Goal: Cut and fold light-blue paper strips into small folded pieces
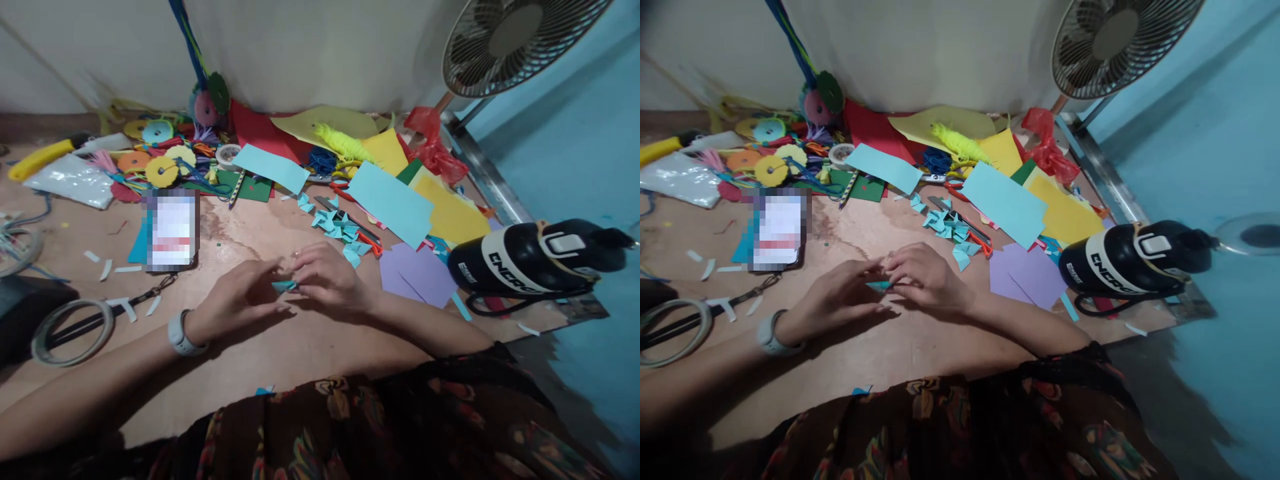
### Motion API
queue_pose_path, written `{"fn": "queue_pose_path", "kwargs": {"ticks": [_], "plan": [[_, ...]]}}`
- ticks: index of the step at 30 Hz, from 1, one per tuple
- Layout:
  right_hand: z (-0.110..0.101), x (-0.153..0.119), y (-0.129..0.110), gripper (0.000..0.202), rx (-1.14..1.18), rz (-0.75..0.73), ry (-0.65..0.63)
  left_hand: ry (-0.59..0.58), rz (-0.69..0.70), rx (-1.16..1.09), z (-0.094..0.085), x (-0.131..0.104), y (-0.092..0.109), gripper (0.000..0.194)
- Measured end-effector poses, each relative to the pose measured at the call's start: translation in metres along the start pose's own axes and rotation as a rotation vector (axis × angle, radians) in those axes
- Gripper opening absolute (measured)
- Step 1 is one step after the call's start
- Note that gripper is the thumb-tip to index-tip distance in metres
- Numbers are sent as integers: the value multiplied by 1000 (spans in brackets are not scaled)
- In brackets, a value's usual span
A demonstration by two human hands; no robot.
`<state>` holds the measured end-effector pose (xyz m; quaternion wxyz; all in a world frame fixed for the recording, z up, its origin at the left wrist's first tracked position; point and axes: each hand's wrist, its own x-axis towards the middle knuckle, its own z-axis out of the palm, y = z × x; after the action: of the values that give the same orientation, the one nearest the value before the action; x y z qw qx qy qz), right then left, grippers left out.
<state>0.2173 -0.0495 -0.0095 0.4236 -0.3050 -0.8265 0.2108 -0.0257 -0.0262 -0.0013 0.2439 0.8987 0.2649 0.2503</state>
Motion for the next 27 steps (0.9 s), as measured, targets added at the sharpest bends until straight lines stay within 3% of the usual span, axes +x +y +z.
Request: {"fn": "queue_pose_path", "kwargs": {"ticks": [2, 4, 8, 11, 16, 20, 23, 27], "plan": [[2, -5, -3, 5, -102, -98, -47, -2, 125, -16, -1, 0, -2, 27], [5, -10, -3, 9, -190, -126, -88, 44, 228, 22, -2, -1, -3, 16], [9, -15, 2, 16, -275, -229, -90, 71, 325, 166, -4, -1, -7, 21], [11, -12, 9, 16, -343, -345, -114, 64, 306, 269, -3, 1, -13, 22], [15, -7, 24, 22, -438, -181, -288, -8, 193, 322, 1, 1, -24, 30], [14, -12, 30, 19, -488, -218, -274, -106, 280, 295, 3, -1, -24, 30], [13, -17, 27, 18, -464, -244, -262, -115, 300, 300, 4, -3, -20, 29], [13, -17, 23, 14, -356, -161, -261, -138, 287, 253, 3, -4, -19, 32]]}}
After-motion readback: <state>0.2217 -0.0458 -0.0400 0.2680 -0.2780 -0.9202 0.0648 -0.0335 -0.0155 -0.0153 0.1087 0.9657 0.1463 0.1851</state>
